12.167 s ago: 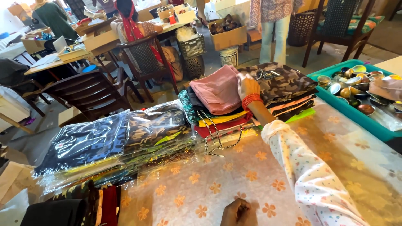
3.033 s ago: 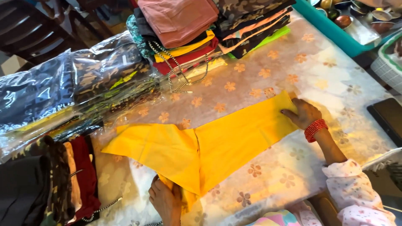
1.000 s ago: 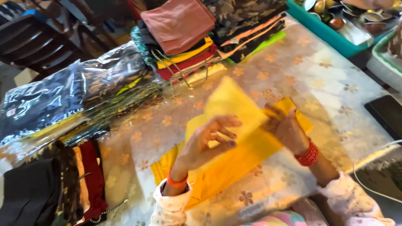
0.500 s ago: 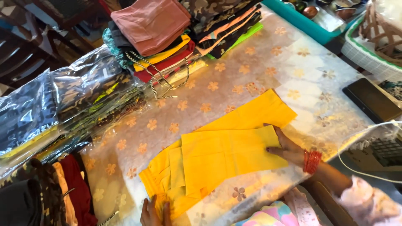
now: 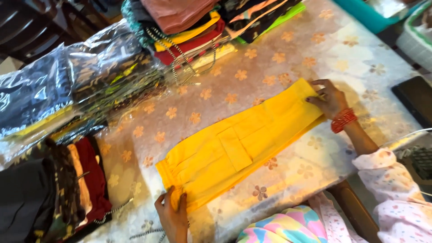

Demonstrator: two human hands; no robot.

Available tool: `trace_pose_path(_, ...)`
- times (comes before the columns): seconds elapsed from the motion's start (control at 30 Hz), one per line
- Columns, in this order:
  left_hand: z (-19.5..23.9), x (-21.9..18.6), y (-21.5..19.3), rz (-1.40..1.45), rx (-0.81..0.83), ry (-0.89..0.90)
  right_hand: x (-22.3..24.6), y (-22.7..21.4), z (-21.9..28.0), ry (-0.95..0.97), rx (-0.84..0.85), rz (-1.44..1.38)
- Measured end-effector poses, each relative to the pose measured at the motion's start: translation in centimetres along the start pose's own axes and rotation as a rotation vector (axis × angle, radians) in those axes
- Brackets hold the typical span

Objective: Folding various pairs of trousers on a table in a workshop setting.

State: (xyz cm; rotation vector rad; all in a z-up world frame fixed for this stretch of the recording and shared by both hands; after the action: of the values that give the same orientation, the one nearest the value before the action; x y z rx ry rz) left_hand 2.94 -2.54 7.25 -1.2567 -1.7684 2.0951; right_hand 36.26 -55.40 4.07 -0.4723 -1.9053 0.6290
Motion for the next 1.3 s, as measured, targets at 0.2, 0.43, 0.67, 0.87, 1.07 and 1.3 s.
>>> trace_pose_path(0.2,0.8,-1.9,-1.2,-0.048,0.022,-0.011,1.9,-0.7,0.8,-0.012,-0.007,0.200)
trace_pose_path(0.43,-0.1,-10.3,-4.0,-0.224,-0.011,0.320,7.8,5.2,1.0,-0.386,0.064,0.463)
trace_pose_path(0.67,-1.1,-17.2,4.3,0.002,0.145,0.704,21.9,18.7,5.6,-0.667,0.617,0.116)
trace_pose_path(0.87,-1.0,-14.2,5.7,-0.198,0.093,0.745,14.2,15.6,3.9,-0.750,0.530,0.110)
trace_pose_path(1.07,-0.7,-11.9,4.4,-0.272,-0.051,0.564,4.3,3.1,-0.6,-0.256,0.398,0.704)
trace_pose_path(1.3,-5.6,-11.4,1.9,-0.190,0.191,0.346,2.0,1.2,-1.5,-0.194,0.163,0.595)
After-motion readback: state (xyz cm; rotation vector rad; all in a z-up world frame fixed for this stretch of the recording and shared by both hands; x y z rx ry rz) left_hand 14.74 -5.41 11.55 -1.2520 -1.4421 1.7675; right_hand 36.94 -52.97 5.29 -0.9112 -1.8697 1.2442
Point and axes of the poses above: each hand's wrist, its own z-axis away from the middle knuckle, its own y-axis out of the palm, x = y × z, the point moved 2 cm from there along -z, towards the middle knuckle, and after that the axes turned 15 degrees about -y, right-handed, at the moved point
